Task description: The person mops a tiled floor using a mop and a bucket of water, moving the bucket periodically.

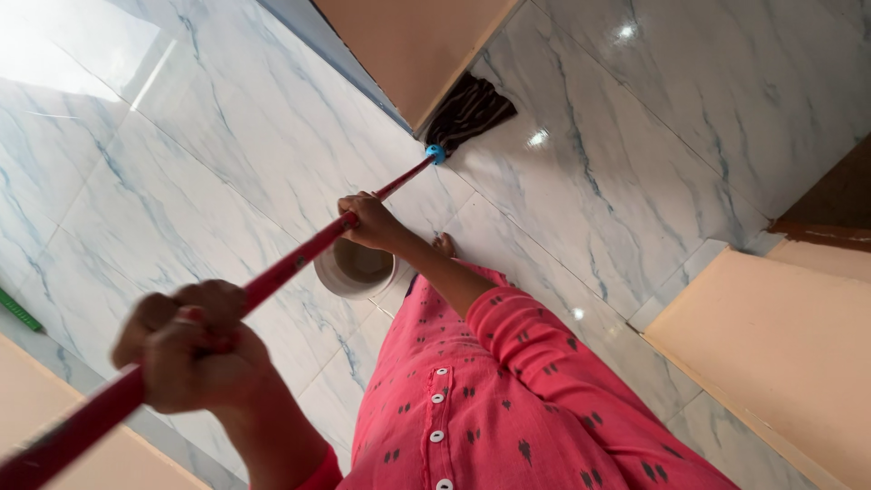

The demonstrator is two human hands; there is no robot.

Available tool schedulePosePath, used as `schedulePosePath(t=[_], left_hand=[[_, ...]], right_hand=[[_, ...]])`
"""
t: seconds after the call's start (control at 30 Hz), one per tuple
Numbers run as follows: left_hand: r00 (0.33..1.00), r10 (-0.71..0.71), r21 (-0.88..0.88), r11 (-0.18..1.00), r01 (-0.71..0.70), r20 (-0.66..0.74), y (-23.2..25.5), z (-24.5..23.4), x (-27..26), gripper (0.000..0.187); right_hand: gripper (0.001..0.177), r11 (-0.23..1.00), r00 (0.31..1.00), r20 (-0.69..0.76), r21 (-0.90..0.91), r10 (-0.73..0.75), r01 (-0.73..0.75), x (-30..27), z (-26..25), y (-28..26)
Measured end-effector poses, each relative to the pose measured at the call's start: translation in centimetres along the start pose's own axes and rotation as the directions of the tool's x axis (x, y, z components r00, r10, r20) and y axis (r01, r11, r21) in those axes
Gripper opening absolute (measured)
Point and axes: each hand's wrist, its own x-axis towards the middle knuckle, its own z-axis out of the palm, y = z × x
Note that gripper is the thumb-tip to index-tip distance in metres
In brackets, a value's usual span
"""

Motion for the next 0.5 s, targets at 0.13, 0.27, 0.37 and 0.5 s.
schedulePosePath(t=[0.13,0.27,0.37,0.5], left_hand=[[0.997,-0.081,-0.083,0.993,0.081,0.007,-1.0,-1.6,0.1,0.031],[0.977,-0.202,-0.166,0.963,0.211,0.066,-2.9,-1.4,-0.6,0.034],[0.966,-0.248,-0.292,0.920,0.260,0.076,-5.5,0.3,-3.3,0.030],[0.938,-0.317,-0.327,0.879,0.346,0.139,-8.2,3.7,-8.3,0.028]], right_hand=[[0.032,0.994,0.995,0.016,-0.046,0.098,-0.097,-2.4,-0.9,0.0],[0.031,0.991,0.990,-0.061,-0.037,0.127,-0.130,-6.8,-3.8,1.1],[0.030,0.963,0.960,-0.101,-0.043,0.260,-0.265,-11.1,-6.5,3.0],[0.022,0.941,0.935,-0.218,-0.131,0.280,-0.312,-18.2,-9.8,6.8]])
